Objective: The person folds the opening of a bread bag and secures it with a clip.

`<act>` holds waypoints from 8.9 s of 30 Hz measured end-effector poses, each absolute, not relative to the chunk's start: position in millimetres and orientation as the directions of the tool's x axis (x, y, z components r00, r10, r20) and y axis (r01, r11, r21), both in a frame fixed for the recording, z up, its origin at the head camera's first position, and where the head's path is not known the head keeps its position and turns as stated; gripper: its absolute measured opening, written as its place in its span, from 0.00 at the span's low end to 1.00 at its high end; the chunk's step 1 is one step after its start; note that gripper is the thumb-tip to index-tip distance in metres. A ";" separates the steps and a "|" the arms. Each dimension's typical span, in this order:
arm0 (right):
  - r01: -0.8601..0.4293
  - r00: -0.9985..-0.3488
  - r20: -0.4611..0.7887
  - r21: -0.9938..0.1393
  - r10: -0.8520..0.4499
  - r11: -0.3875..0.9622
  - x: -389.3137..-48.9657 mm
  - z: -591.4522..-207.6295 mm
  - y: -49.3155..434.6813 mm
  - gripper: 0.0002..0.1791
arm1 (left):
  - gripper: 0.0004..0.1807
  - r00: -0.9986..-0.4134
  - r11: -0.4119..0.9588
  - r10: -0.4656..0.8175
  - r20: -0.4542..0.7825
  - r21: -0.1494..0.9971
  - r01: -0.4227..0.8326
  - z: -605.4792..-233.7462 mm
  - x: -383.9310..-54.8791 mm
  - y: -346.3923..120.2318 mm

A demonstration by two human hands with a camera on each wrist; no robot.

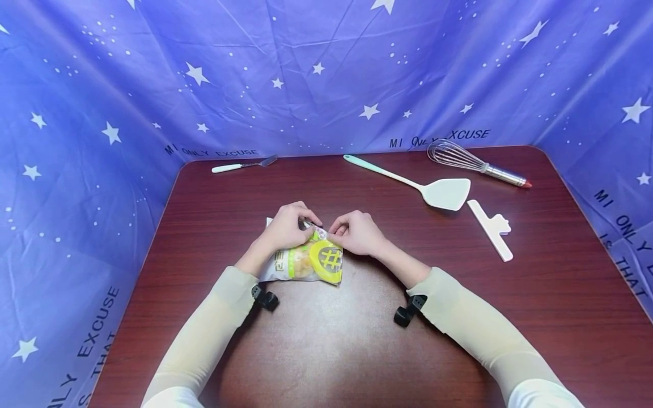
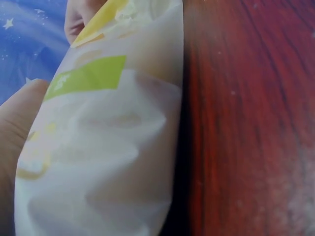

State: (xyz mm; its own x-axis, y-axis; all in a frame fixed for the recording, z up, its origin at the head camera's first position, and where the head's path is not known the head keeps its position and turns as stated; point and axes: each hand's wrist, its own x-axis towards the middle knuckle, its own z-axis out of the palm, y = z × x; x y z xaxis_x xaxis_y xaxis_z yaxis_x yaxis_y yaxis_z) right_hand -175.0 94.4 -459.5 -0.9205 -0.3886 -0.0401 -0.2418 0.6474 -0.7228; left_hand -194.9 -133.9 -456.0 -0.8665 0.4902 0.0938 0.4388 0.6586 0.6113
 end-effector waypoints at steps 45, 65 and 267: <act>-0.085 -0.922 -0.154 -0.816 -0.357 0.571 -180.6 -465.1 101.2 0.06 | 0.02 -0.848 0.742 0.528 -0.046 0.511 0.435 -432.2 -219.6 -159.3; -0.096 -0.913 -0.145 -0.832 -0.381 0.547 -180.5 -461.4 104.0 0.05 | 0.04 -0.856 0.748 0.518 0.005 0.484 0.455 -442.8 -217.8 -161.6; -0.122 -0.975 0.000 -0.840 -0.224 0.529 -180.2 -390.4 213.8 0.13 | 0.04 -0.855 0.780 0.519 0.009 0.403 0.478 -442.9 -211.9 -159.9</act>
